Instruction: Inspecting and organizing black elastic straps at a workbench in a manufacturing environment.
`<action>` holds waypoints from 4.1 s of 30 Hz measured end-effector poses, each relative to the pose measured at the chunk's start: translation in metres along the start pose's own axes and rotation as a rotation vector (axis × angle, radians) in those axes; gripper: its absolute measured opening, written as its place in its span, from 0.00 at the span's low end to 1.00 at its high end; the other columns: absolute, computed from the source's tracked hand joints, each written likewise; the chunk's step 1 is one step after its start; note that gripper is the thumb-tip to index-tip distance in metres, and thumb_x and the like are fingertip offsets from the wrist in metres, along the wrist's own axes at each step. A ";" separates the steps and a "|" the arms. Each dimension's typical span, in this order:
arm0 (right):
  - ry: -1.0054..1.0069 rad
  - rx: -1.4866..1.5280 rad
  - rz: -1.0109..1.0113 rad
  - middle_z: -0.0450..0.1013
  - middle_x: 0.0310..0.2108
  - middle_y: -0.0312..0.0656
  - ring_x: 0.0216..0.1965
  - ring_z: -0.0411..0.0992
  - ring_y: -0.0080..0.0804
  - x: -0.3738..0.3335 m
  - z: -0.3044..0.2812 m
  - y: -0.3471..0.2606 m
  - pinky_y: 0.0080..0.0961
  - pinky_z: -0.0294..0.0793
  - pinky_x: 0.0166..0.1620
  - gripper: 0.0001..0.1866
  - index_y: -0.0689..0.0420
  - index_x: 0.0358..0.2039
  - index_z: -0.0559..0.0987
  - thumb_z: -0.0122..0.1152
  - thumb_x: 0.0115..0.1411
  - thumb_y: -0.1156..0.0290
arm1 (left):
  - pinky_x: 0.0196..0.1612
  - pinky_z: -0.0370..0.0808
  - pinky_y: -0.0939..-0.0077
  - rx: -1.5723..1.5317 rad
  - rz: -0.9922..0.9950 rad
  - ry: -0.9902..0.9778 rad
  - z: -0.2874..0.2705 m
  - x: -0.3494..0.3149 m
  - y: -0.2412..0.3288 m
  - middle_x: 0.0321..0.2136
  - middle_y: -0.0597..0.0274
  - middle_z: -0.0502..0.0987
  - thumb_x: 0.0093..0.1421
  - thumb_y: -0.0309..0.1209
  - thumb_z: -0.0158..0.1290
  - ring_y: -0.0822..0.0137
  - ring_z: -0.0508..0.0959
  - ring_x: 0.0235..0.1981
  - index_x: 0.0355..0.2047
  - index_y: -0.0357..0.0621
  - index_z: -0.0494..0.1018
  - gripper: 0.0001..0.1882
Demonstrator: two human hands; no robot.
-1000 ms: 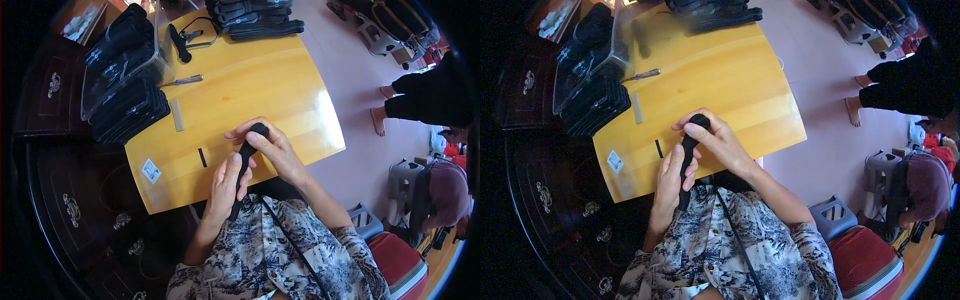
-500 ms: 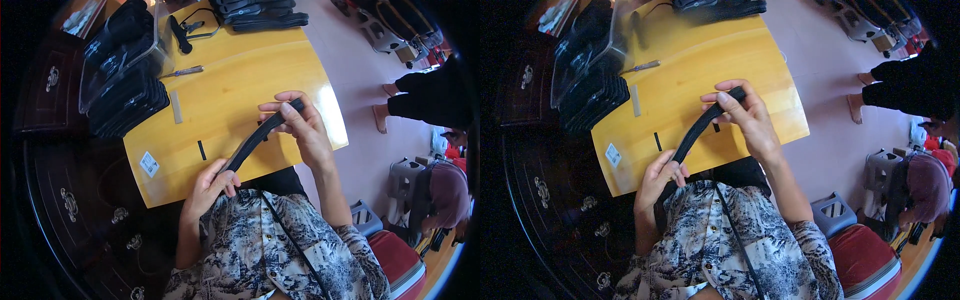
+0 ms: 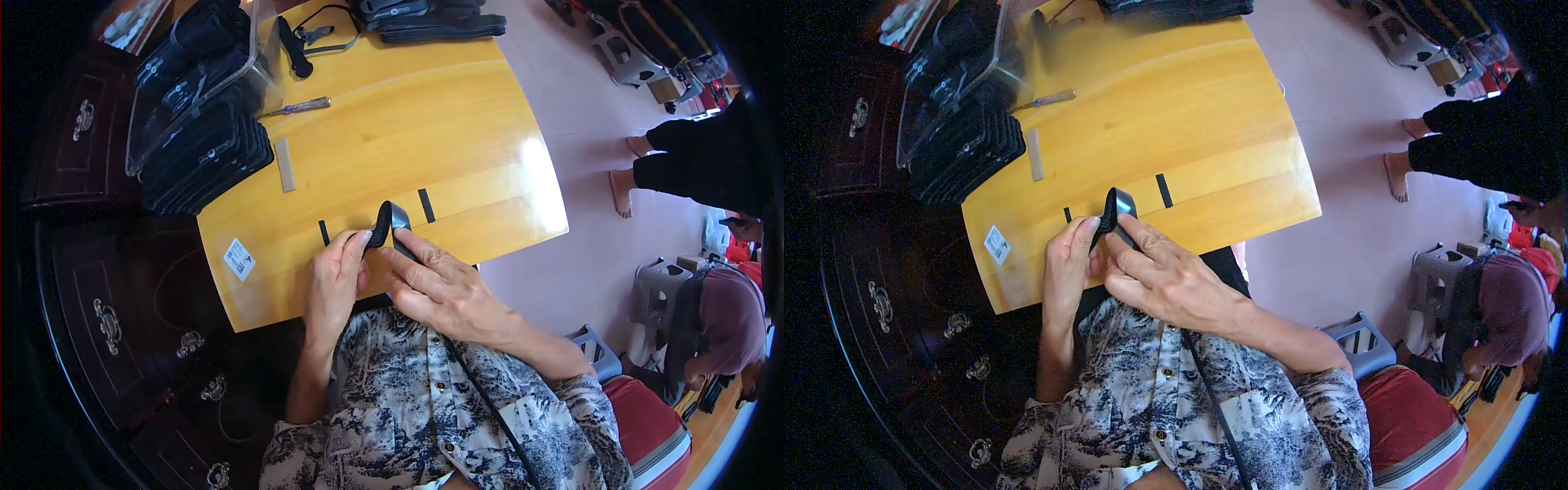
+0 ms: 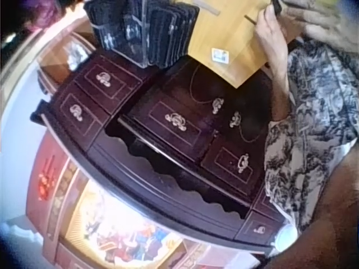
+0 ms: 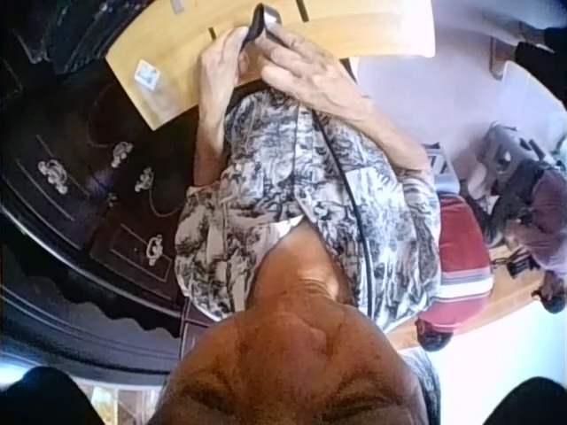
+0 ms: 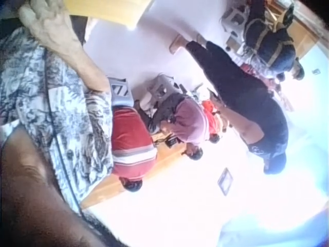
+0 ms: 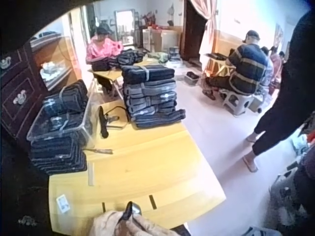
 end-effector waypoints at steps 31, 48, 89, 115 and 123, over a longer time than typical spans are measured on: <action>0.468 0.429 0.295 0.70 0.49 0.49 0.52 0.68 0.46 -0.043 -0.048 0.050 0.38 0.69 0.53 0.22 0.61 0.45 0.75 0.68 0.48 0.71 | 0.41 0.67 0.83 -0.789 0.072 -0.271 0.079 0.010 0.036 0.37 0.72 0.73 0.66 0.36 0.48 0.81 0.71 0.37 0.46 0.44 0.69 0.13; 0.476 0.387 0.438 0.76 0.32 0.42 0.30 0.73 0.33 -0.056 -0.044 0.060 0.23 0.72 0.34 0.20 0.60 0.45 0.78 0.67 0.48 0.76 | 0.43 0.67 0.86 -0.626 0.098 -0.331 0.084 0.007 0.047 0.42 0.68 0.73 0.66 0.35 0.47 0.81 0.71 0.37 0.54 0.35 0.65 0.20; 0.530 0.964 0.742 0.72 0.41 0.42 0.42 0.71 0.25 -0.056 -0.024 0.106 0.23 0.72 0.44 0.16 0.63 0.45 0.73 0.60 0.59 0.68 | 0.33 0.71 0.82 -0.155 0.358 -0.288 0.084 -0.002 0.047 0.29 0.63 0.71 0.58 0.26 0.57 0.73 0.73 0.29 0.39 0.36 0.71 0.11; 0.555 0.951 0.823 0.72 0.30 0.32 0.29 0.70 0.16 -0.055 -0.062 0.098 0.14 0.70 0.26 0.12 0.62 0.36 0.78 0.66 0.55 0.68 | 0.47 0.71 0.76 -0.370 0.369 -0.415 0.101 -0.004 0.083 0.39 0.59 0.76 0.55 0.23 0.59 0.71 0.75 0.40 0.43 0.35 0.69 0.16; 0.510 1.117 0.800 0.70 0.30 0.34 0.28 0.70 0.18 -0.062 -0.048 0.108 0.13 0.69 0.27 0.11 0.62 0.33 0.79 0.64 0.56 0.67 | 0.36 0.74 0.84 -0.446 0.330 -0.366 0.099 -0.002 0.072 0.31 0.64 0.77 0.59 0.21 0.55 0.77 0.75 0.31 0.36 0.33 0.71 0.06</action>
Point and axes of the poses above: each hand's wrist, its own x-axis towards the middle knuckle, its own z-axis out of the palm, y = z × x, the point moved 8 cm from there along x, towards the middle knuckle
